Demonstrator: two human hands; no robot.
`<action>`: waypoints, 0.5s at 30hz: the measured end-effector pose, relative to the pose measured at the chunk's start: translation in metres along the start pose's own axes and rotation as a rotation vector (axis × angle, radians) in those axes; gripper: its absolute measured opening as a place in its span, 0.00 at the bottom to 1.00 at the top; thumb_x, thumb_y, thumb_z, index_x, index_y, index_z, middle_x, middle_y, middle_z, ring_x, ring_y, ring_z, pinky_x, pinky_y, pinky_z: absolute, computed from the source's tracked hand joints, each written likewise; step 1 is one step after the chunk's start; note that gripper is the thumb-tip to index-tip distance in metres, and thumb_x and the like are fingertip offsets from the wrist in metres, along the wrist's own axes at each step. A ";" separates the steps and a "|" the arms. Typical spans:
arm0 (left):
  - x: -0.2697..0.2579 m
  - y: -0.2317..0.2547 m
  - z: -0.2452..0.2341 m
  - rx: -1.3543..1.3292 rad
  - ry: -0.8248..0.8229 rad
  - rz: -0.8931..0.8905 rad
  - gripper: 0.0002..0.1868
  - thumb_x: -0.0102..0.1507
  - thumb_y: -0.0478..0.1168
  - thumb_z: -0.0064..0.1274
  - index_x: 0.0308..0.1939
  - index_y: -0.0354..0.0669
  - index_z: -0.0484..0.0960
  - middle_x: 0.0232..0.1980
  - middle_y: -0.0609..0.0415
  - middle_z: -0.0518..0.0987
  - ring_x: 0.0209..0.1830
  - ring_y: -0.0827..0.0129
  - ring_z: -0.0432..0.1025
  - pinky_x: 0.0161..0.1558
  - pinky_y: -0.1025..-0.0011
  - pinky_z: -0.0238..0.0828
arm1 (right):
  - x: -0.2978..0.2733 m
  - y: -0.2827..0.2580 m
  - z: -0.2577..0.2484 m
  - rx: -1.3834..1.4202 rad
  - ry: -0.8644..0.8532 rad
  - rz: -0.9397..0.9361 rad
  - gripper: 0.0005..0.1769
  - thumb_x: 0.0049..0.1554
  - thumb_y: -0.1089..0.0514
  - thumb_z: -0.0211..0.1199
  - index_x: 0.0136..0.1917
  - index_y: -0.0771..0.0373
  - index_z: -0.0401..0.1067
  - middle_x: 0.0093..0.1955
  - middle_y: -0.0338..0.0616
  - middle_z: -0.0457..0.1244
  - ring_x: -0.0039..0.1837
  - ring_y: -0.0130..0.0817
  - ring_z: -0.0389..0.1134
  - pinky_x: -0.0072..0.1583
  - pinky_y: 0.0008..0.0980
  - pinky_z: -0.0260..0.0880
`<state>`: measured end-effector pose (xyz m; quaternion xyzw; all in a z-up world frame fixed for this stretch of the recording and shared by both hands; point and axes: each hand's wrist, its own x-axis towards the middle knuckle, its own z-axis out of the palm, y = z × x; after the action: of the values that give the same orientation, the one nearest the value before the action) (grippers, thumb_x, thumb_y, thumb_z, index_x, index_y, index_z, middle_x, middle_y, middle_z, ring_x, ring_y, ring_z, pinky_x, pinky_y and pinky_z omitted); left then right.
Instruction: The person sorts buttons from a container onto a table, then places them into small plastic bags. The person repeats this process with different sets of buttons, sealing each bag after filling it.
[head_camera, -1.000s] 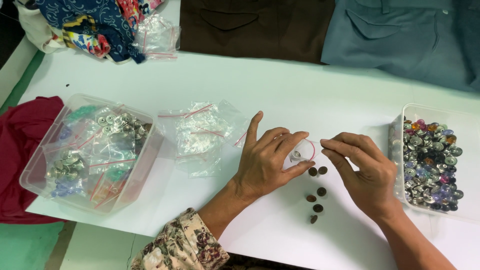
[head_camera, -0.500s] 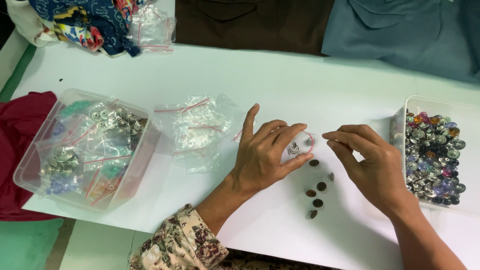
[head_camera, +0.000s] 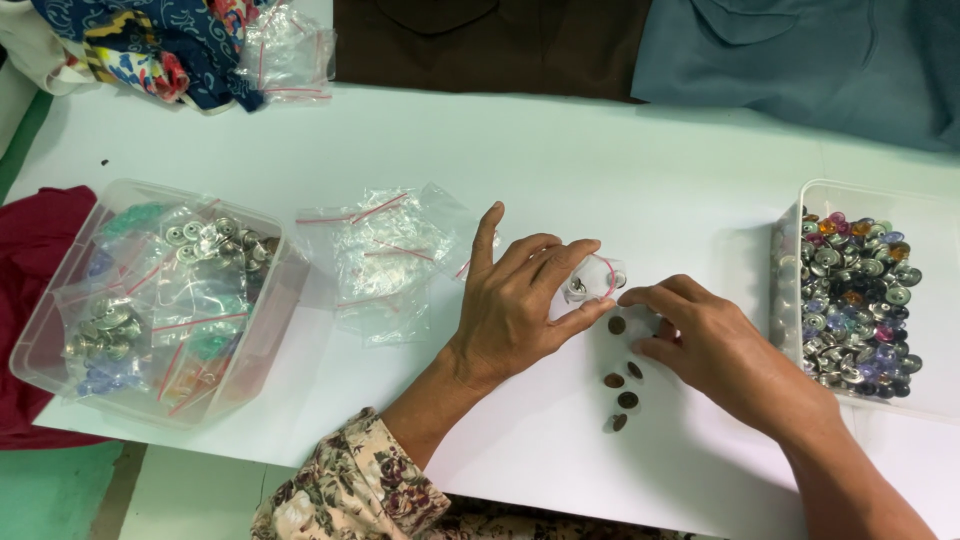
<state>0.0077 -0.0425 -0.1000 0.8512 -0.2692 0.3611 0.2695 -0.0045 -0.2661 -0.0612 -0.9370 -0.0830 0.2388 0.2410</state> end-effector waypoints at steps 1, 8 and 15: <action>0.000 0.000 0.000 -0.001 0.000 0.000 0.24 0.62 0.54 0.66 0.53 0.41 0.81 0.35 0.56 0.83 0.44 0.67 0.79 0.73 0.40 0.52 | 0.002 0.002 0.006 0.000 0.000 0.001 0.26 0.55 0.52 0.66 0.67 0.45 0.72 0.58 0.35 0.64 0.44 0.34 0.72 0.56 0.34 0.71; -0.001 0.000 0.000 -0.012 0.008 -0.007 0.23 0.63 0.54 0.64 0.53 0.41 0.82 0.35 0.56 0.84 0.44 0.66 0.79 0.73 0.40 0.52 | 0.013 0.015 0.041 0.030 0.259 -0.399 0.09 0.59 0.61 0.61 0.52 0.60 0.79 0.54 0.39 0.66 0.44 0.37 0.72 0.51 0.34 0.72; -0.001 0.000 0.000 -0.008 -0.001 -0.003 0.23 0.64 0.54 0.64 0.53 0.42 0.81 0.35 0.56 0.83 0.44 0.66 0.78 0.73 0.40 0.52 | 0.011 0.019 0.036 -0.001 0.286 -0.434 0.11 0.59 0.61 0.61 0.55 0.62 0.79 0.55 0.42 0.67 0.47 0.38 0.74 0.55 0.34 0.73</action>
<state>0.0074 -0.0423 -0.1004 0.8507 -0.2692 0.3593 0.2732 -0.0115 -0.2648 -0.1033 -0.9217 -0.2474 0.0464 0.2952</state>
